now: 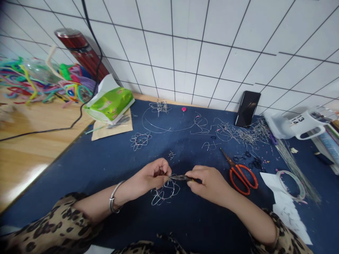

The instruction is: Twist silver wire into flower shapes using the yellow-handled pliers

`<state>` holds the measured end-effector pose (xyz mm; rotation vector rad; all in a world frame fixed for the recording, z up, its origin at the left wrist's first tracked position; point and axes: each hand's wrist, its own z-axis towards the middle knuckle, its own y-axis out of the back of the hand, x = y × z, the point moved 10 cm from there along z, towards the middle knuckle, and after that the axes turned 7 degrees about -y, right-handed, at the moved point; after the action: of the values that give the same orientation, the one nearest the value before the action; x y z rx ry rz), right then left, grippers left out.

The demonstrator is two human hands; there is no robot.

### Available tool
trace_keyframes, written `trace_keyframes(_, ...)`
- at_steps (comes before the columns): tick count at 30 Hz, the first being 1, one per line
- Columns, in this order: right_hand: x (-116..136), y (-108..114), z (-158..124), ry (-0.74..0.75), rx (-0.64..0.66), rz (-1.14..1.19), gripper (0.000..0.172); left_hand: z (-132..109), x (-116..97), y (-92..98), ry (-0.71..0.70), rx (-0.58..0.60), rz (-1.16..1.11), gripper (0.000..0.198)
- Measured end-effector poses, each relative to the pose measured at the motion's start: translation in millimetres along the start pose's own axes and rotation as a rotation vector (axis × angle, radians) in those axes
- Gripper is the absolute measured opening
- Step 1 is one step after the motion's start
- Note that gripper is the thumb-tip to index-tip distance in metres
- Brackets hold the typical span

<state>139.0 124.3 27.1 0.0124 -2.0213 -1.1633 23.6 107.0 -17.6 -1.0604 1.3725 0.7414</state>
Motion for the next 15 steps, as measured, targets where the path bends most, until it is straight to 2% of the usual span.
trace_keyframes(7, -3.0, -5.4, 1.0, -0.008, 0.014, 0.004, 0.017, -0.6, 0.8, -0.5, 0.014, -0.004, 0.031, 0.013)
trace_keyframes(15, 5.6, 1.1, -2.3, 0.123, -0.083, -0.179, 0.024, -1.2, 2.6, -0.5, 0.031, 0.008, 0.053, 0.011)
